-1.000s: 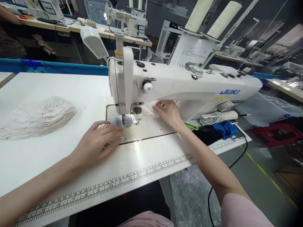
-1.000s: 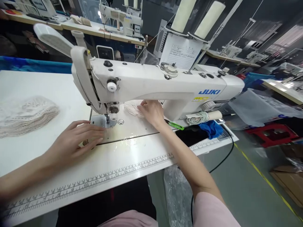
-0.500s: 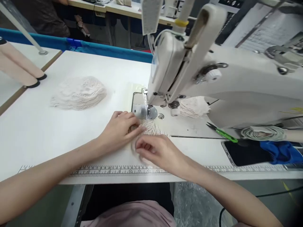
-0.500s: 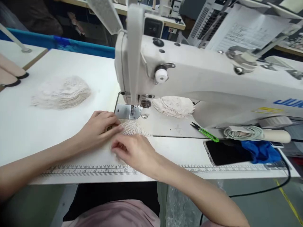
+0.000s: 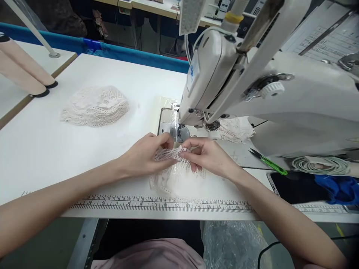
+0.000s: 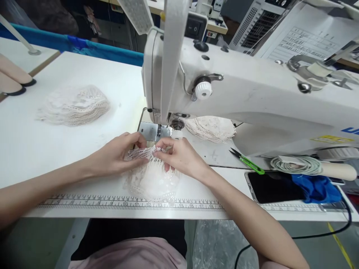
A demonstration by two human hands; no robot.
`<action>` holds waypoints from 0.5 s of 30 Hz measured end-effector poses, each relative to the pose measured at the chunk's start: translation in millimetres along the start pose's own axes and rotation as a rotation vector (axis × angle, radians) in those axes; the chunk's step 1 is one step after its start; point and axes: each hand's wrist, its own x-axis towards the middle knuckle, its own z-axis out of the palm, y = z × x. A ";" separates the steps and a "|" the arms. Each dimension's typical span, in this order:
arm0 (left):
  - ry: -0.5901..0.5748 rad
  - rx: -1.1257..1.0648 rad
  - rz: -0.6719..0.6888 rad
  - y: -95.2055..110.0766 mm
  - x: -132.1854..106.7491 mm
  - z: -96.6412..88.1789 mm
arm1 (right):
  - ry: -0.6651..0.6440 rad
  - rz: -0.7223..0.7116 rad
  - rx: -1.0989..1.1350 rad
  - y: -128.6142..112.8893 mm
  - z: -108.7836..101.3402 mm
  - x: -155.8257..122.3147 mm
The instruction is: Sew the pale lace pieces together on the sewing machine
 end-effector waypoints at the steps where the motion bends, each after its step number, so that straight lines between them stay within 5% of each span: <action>1: 0.010 0.041 -0.011 -0.3 1.7 1.0 | 0.021 -0.024 -0.017 -0.8 1.9 0.5; 10: 0.316 0.417 0.319 -13.0 0.8 16.5 | 0.339 -0.528 -0.297 16.7 13.4 -7.5; 15: 0.329 0.407 0.394 -15.8 -0.5 18.4 | 0.371 -0.705 -0.426 23.0 15.5 -9.1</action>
